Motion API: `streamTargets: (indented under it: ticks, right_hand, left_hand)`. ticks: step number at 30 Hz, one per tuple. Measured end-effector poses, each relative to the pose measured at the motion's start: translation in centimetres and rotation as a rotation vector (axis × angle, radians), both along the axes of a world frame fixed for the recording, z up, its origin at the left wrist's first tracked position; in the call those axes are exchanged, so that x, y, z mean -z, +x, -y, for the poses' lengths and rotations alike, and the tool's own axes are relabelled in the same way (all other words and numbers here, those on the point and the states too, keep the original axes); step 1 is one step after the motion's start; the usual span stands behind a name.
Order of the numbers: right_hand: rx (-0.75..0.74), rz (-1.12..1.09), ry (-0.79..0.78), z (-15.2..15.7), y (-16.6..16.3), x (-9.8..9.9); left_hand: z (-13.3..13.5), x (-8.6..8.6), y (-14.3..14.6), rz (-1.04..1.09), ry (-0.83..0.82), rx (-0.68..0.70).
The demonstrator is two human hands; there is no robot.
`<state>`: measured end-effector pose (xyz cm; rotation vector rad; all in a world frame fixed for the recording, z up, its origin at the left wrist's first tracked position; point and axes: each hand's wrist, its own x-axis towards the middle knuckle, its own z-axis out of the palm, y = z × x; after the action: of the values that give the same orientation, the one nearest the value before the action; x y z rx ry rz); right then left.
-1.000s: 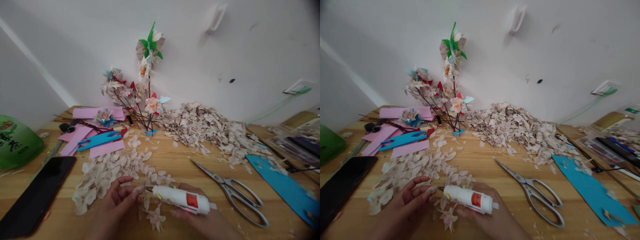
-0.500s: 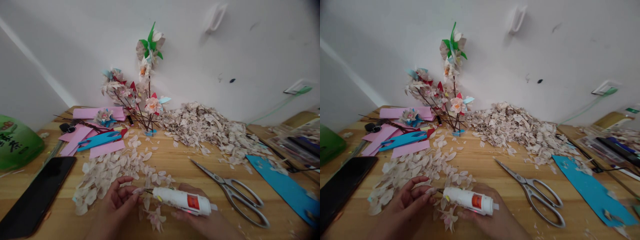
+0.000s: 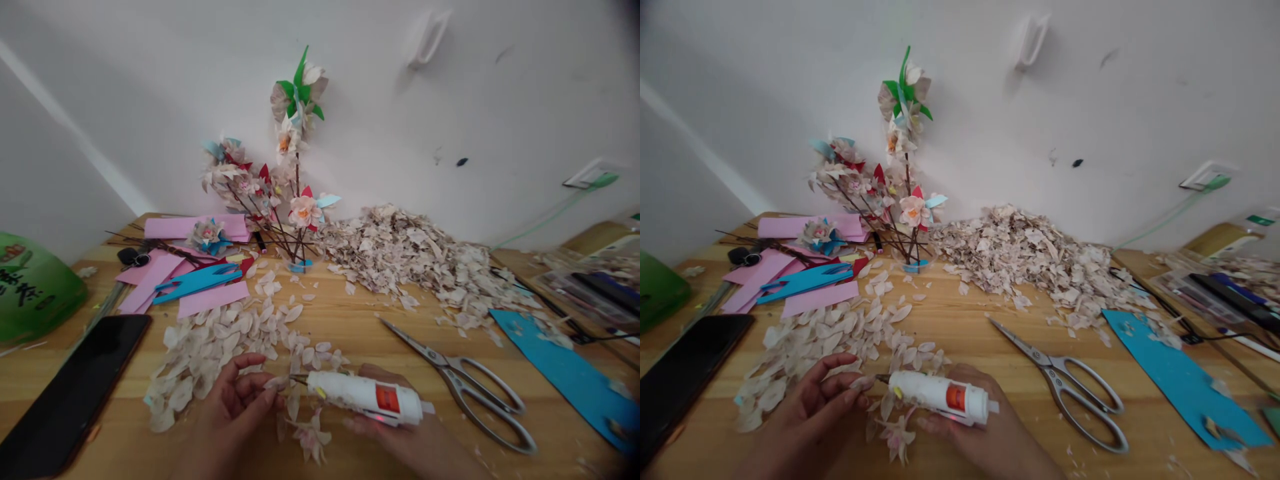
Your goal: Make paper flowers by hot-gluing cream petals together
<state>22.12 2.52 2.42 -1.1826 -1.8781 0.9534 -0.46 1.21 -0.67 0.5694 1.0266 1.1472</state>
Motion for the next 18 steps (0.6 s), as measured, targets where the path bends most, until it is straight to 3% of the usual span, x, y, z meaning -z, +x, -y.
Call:
streamTargets:
  ticks: [7, 18]
  right_hand:
    - [-0.06, 0.004, -0.076, -0.01, 0.0, -0.36]
    - [-0.067, 0.089, -0.012, -0.24, 0.14, -0.71]
  left_hand:
    - [-0.05, 0.09, 0.38, 0.012, -0.014, -0.004]
    - [0.16, 0.52, 0.02, 0.057, -0.003, 0.011]
